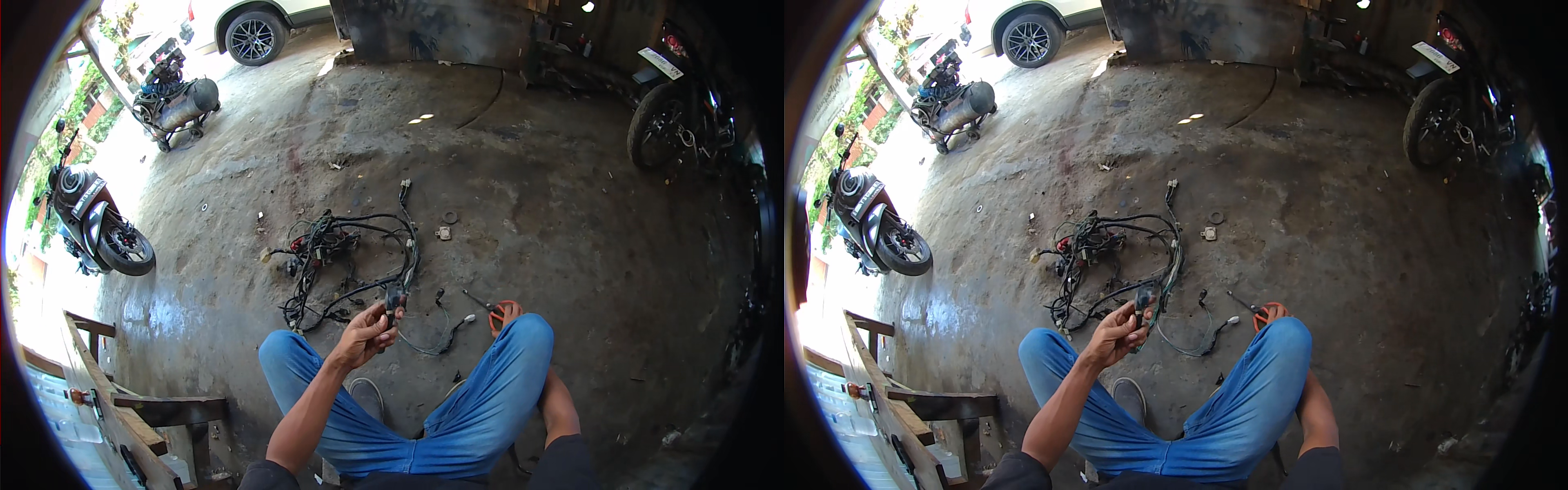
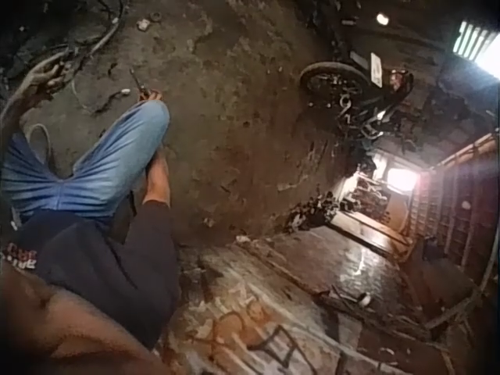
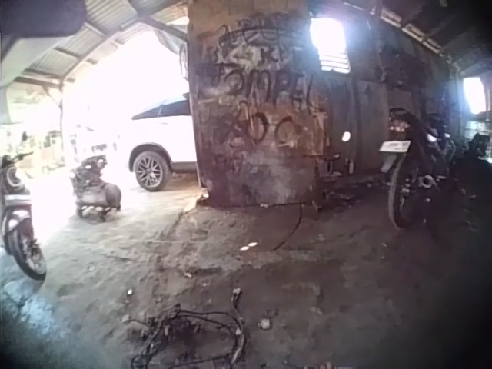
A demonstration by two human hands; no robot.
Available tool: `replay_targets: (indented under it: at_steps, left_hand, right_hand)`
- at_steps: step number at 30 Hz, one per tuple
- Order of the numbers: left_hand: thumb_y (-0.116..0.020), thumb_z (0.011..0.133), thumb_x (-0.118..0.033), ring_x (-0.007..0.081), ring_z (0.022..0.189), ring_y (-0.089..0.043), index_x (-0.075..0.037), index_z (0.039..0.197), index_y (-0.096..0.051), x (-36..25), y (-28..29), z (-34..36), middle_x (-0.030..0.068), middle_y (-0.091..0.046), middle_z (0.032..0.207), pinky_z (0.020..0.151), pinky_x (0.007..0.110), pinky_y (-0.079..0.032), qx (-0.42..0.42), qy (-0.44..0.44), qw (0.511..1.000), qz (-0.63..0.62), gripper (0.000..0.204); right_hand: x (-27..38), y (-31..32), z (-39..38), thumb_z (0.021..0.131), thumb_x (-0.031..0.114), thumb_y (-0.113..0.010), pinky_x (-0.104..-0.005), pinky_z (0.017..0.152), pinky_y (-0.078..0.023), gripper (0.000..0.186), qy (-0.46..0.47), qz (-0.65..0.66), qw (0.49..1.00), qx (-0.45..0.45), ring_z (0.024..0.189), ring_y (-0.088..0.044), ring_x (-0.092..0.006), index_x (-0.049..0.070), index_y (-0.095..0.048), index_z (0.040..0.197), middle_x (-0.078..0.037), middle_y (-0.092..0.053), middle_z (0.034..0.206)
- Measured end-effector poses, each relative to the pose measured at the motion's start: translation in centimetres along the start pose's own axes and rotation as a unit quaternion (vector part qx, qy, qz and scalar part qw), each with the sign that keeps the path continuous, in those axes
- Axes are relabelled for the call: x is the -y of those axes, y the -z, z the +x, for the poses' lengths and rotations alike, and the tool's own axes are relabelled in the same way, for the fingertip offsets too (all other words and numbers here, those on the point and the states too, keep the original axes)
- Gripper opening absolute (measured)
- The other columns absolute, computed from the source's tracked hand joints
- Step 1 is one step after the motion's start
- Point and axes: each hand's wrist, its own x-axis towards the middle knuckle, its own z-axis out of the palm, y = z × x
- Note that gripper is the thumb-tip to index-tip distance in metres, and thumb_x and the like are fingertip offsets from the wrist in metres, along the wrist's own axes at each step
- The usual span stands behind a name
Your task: Repairing or modifying a motorcycle wiring harness by cutting tape and inspecting wires.
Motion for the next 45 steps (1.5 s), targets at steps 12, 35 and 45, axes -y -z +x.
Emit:
replay_targets:
  at_steps: [12, 35, 45]
  left_hand:
    - [-0.058, 0.106, -0.029, 0.0086, 0.078, -0.044, -0.011, 0.15, -0.04, 1.6, -1.5, -0.2, 0.0048, -0.057, 0.112, 0.07, 0.025, -0.04, 0.041, 0.021, 0.999, -0.017, 0.051]
    - [-0.056, 0.106, -0.037, 0.003, 0.07, -0.042, -0.005, 0.133, -0.056, 2.7, -0.8, -0.3, -0.003, -0.056, 0.085, 0.061, 0.021, -0.033, -0.016, -0.075, 0.976, 0.203, 0.042]
    - [-0.055, 0.107, -0.035, 0.0042, 0.071, -0.042, -0.003, 0.134, -0.056, 2.7, -1.8, -0.2, -0.0029, -0.057, 0.086, 0.062, 0.022, -0.034, -0.023, -0.078, 0.97, 0.227, 0.042]
  right_hand:
    - [-8.4, 11.3, -3.1, 0.102, 0.041, -0.064, -0.0289, 0.068, -0.051, 0.039, -0.02, 0.763, 0.592, -0.261, 0.077, -0.065, -0.0156, 0.002, -0.062, 0.106, -0.003, -0.063, 0.084]
    - [18.2, 11.9, -21.5, 0.095, 0.072, -0.047, -0.03, 0.077, -0.051, 0.066, 0.272, 0.755, 0.568, 0.181, 0.084, -0.063, -0.0158, 0.006, -0.052, 0.103, -0.004, -0.056, 0.089]
    - [17.3, 11.7, -20.9, 0.104, 0.048, -0.057, -0.0317, 0.067, -0.051, 0.046, 0.155, 0.734, 0.641, 0.16, 0.069, -0.063, -0.0186, 0.004, -0.057, 0.091, -0.007, -0.058, 0.074]
